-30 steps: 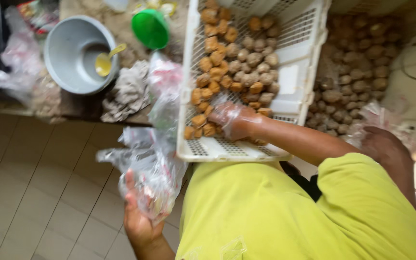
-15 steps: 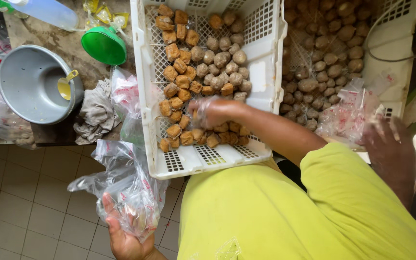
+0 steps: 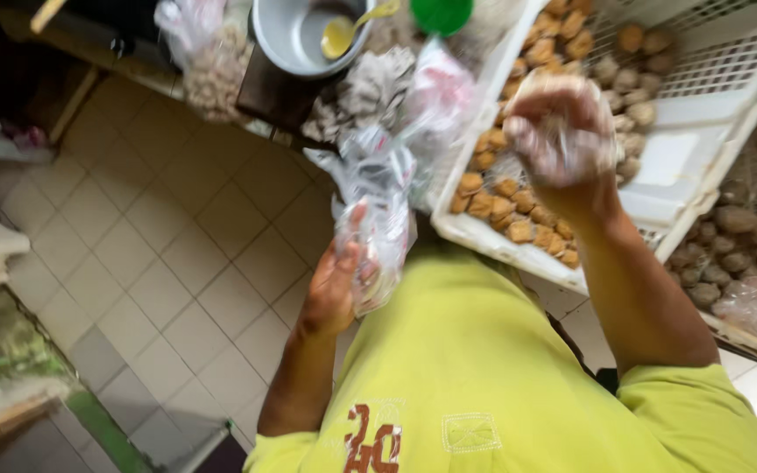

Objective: The person holds open a plastic bag and picks meatballs and fried tofu pieces by hand from a white plastic crate, placing them into the bag. They fill the bag with round meatballs and browned fried items, then continue picking more pieces from the crate to fill it.

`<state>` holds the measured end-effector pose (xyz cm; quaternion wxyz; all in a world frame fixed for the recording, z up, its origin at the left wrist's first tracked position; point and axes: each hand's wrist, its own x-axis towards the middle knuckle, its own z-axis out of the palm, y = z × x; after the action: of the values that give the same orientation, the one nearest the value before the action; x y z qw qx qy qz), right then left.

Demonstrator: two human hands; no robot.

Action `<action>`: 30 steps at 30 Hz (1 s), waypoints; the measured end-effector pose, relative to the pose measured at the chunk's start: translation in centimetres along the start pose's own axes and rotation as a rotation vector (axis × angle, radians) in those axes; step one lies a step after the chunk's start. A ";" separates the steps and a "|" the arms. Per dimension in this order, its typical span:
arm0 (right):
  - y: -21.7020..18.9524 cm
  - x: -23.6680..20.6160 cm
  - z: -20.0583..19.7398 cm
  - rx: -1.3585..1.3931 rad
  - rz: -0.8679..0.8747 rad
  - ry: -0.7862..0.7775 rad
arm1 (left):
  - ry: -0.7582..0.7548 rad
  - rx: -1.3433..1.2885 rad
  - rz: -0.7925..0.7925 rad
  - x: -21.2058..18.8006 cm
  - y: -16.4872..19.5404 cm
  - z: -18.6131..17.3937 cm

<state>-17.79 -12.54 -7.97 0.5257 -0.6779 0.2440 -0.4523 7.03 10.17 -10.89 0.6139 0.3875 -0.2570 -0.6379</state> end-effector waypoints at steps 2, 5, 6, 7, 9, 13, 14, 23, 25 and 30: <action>-2.3 -2.3 4.2 0.044 -0.196 -0.250 | -0.031 0.115 -0.050 -0.6 0.6 -0.5; -1.6 -3.7 12.1 -0.298 -0.391 -0.526 | -0.067 0.265 0.007 -1.9 1.8 -1.7; -1.2 -4.4 13.5 -0.414 -0.250 -0.595 | -0.069 0.309 0.041 -2.4 2.2 -2.1; -0.5 -5.2 14.6 -0.525 -0.106 -0.663 | -0.014 0.245 0.056 -3.0 2.6 -2.7; 1.1 -7.2 15.7 -0.744 0.179 -0.793 | 0.097 0.121 0.094 -3.7 3.2 -4.2; 4.6 -12.1 17.6 -0.662 0.689 -0.734 | 0.026 0.148 0.018 -4.1 3.0 -6.2; 5.5 -12.7 18.3 -0.538 0.731 -0.661 | -0.018 0.219 -0.014 -4.3 2.7 -6.2; 9.7 -11.5 23.1 0.040 0.688 -0.519 | -0.369 0.206 -0.312 -4.6 -3.3 0.9; 8.6 -12.0 21.8 0.119 0.690 -0.507 | -0.440 0.143 -0.409 -4.1 -4.7 2.9; 5.6 -13.1 18.8 0.241 0.664 -0.491 | -0.543 -0.011 -0.599 -4.1 -5.8 6.7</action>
<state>-6.79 5.45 -18.62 0.7607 -0.5838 0.2619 -0.1090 -2.00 13.91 -11.02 0.3127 0.2593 -0.2825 -0.8690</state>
